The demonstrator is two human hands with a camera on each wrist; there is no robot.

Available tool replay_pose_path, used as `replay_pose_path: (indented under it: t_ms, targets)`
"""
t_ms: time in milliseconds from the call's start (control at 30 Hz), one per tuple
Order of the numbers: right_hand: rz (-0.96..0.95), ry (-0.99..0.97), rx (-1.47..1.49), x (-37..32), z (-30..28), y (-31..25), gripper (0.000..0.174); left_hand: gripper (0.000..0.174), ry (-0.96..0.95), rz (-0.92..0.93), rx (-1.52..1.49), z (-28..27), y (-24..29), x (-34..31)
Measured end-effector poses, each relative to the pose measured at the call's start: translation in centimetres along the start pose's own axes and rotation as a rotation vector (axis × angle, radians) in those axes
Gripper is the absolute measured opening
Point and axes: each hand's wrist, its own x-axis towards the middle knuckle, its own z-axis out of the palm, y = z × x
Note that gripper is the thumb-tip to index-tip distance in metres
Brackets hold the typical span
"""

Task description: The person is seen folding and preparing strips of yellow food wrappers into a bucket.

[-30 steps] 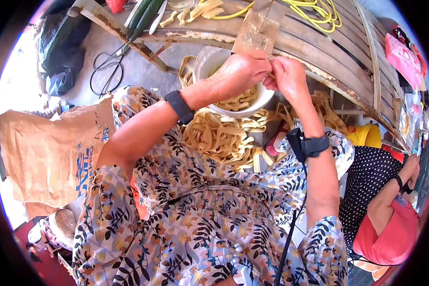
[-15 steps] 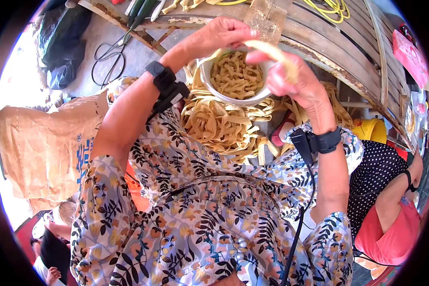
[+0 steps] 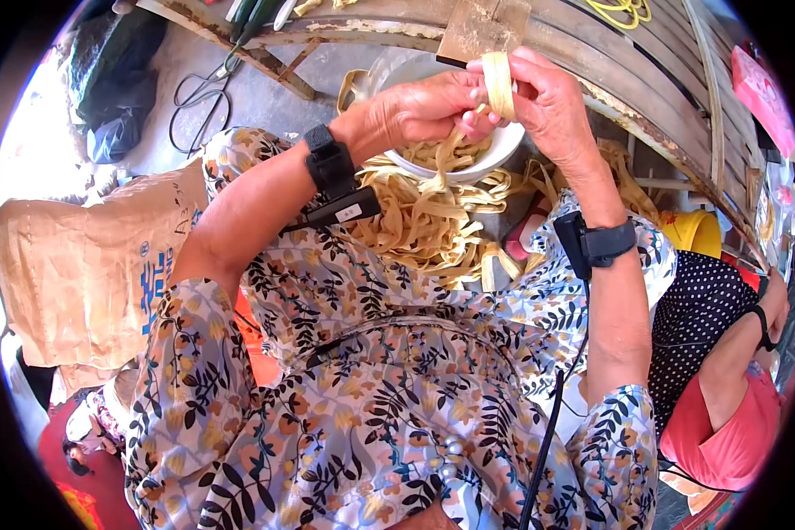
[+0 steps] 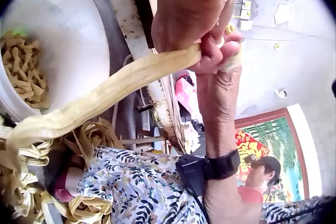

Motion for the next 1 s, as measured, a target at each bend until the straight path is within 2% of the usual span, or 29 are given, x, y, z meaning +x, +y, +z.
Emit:
replay_pose_path:
  t_ms: [33,133,167,267,300,400,433,533,600,633,767,800,900,967,1000]
  targets:
    - [-0.052,0.109,-0.083,0.1,0.1,0.0,0.027,0.024,0.085,0.017,-0.053,0.7,0.0,-0.2]
    - [-0.218,0.435,-0.57,0.2,0.6,0.2,0.026,0.019,0.21,0.218,0.123,0.5,0.4,0.4]
    - [-0.241,0.493,-0.592,0.2,0.8,-0.1,0.019,0.015,0.458,0.292,0.447,1.4,0.5,0.3]
    - [-0.004,0.388,-0.598,0.0,1.0,-1.1,0.017,0.019,0.799,0.339,0.714,3.2,1.3,0.4]
    - [0.121,0.29,-0.627,0.0,1.1,-1.2,0.019,0.017,0.838,0.388,0.809,3.2,1.4,0.4]
    - [0.597,0.046,0.39,0.8,0.7,0.1,0.026,0.017,0.776,0.501,1.041,3.2,1.2,0.3]
    - [0.599,0.015,0.476,0.8,0.4,0.1,0.03,0.017,0.754,0.508,1.077,2.9,1.2,0.3]
    - [0.582,0.051,0.601,0.8,0.8,0.3,0.022,0.016,0.686,0.488,1.163,2.2,1.2,0.0]
    - [0.493,0.088,0.498,0.6,1.9,2.2,0.016,0.016,0.637,0.425,1.187,2.7,1.3,-0.2]
    - [0.446,0.107,0.445,0.5,2.2,3.0,0.014,0.016,0.633,0.455,1.243,2.6,1.2,0.0]
    - [0.051,0.394,-0.07,0.2,3.4,1.5,0.015,0.017,0.661,0.552,1.487,2.6,0.5,0.3]
    - [0.004,0.401,-0.06,0.1,3.4,1.6,0.015,0.017,0.677,0.571,1.554,2.8,0.4,0.2]
    - [-0.095,0.417,0.04,-0.4,2.4,0.2,0.013,0.012,0.661,0.405,1.025,3.3,0.9,-0.3]
    - [-0.021,0.469,0.363,-0.2,1.9,0.4,0.013,0.015,0.619,0.344,0.579,3.8,0.9,-0.1]
    - [0.017,0.494,0.521,-0.2,1.5,0.6,0.013,0.016,0.6,0.309,0.481,4.1,1.0,-0.1]
